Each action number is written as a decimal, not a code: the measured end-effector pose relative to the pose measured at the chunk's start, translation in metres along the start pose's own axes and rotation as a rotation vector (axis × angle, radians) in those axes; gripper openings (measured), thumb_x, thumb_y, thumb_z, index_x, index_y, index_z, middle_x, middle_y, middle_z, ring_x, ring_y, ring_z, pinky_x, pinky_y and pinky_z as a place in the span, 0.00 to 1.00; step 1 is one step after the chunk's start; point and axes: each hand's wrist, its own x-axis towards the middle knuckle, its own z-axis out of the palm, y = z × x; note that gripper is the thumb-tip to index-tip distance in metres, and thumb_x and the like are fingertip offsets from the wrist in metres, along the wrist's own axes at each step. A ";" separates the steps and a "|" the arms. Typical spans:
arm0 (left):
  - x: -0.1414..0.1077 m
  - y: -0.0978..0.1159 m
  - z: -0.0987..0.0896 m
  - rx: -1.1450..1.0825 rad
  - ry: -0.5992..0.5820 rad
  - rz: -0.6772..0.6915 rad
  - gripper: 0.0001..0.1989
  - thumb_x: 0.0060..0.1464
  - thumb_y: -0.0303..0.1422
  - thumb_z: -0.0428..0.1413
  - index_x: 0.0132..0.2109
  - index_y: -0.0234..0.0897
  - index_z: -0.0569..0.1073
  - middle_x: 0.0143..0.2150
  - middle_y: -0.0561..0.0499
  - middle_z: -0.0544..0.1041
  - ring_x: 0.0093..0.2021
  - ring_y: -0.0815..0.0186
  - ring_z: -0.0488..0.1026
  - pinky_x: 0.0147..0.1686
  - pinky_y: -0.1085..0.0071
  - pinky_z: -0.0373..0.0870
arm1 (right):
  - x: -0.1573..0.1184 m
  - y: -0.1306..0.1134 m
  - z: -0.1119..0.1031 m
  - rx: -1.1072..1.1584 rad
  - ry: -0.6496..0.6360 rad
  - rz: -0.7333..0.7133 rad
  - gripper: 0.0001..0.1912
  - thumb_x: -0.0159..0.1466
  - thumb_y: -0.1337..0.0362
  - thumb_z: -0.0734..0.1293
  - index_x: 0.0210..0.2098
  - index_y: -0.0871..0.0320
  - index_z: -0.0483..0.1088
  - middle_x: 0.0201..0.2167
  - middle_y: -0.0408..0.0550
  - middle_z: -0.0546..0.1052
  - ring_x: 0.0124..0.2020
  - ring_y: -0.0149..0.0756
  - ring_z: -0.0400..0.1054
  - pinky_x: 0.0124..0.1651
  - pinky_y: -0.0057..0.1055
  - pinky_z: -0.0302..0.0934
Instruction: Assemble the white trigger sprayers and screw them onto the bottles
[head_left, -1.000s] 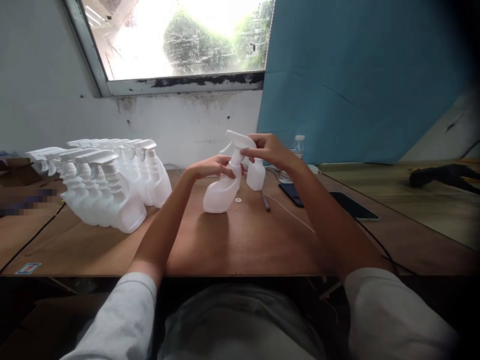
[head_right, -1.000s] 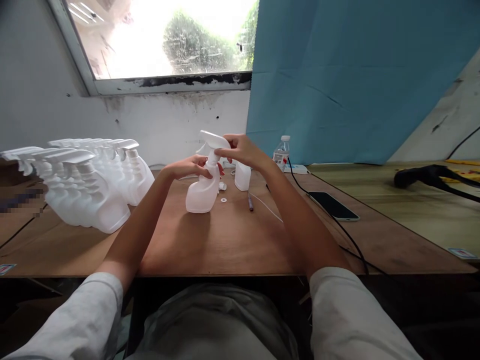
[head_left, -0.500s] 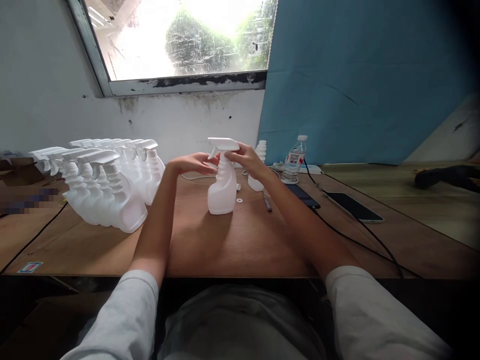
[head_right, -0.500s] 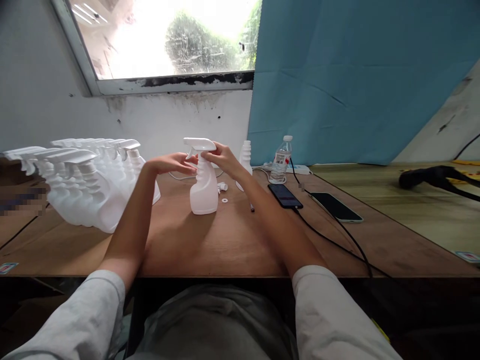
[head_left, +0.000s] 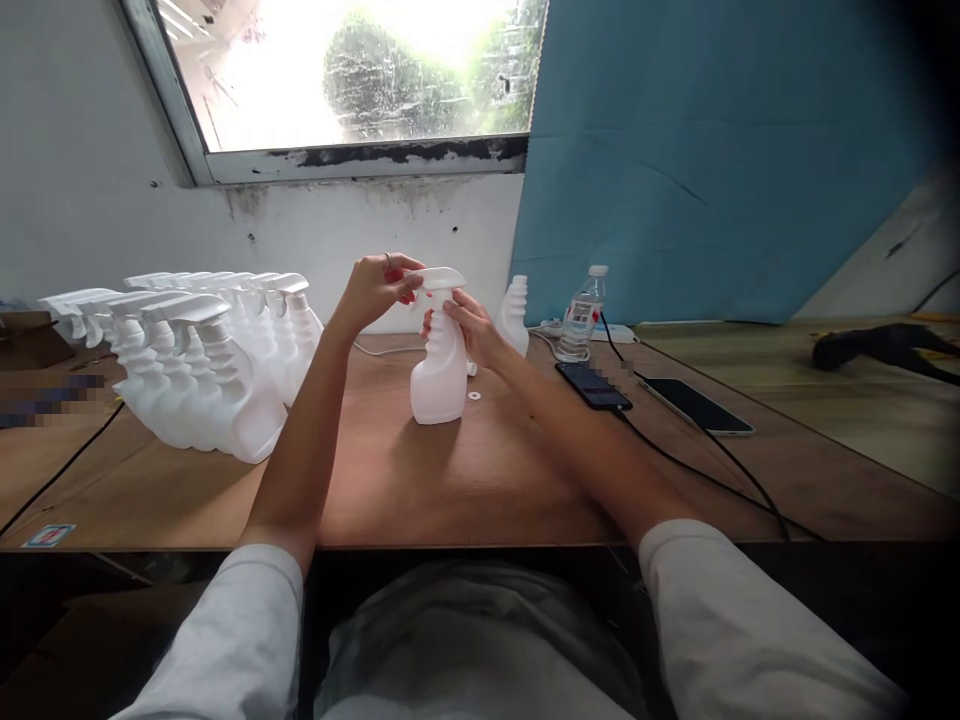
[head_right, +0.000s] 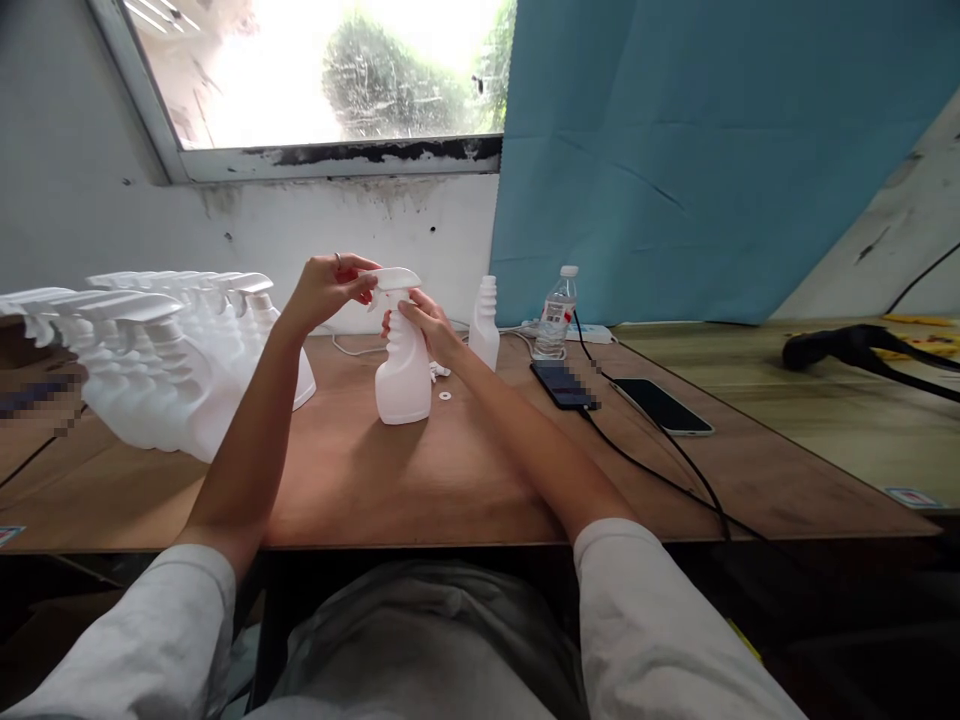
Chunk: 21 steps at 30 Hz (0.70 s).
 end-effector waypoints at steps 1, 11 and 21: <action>0.000 -0.001 0.000 -0.017 -0.003 0.002 0.12 0.55 0.35 0.60 0.44 0.34 0.80 0.26 0.51 0.77 0.27 0.70 0.75 0.35 0.72 0.74 | 0.000 0.000 0.000 -0.028 0.028 -0.011 0.23 0.56 0.49 0.73 0.42 0.53 0.64 0.29 0.41 0.74 0.28 0.32 0.70 0.29 0.29 0.67; -0.001 0.007 -0.006 0.122 0.025 0.045 0.11 0.53 0.32 0.59 0.43 0.34 0.81 0.25 0.52 0.77 0.26 0.71 0.73 0.34 0.72 0.71 | 0.000 0.008 0.010 -0.060 0.112 -0.051 0.22 0.55 0.50 0.73 0.38 0.57 0.64 0.28 0.42 0.72 0.27 0.30 0.69 0.31 0.30 0.67; -0.004 0.015 -0.011 0.168 -0.016 0.030 0.12 0.53 0.33 0.60 0.44 0.34 0.81 0.26 0.51 0.78 0.27 0.71 0.74 0.34 0.72 0.72 | 0.001 0.009 0.015 -0.098 0.199 -0.063 0.27 0.55 0.50 0.73 0.46 0.53 0.60 0.25 0.37 0.72 0.25 0.30 0.69 0.27 0.28 0.65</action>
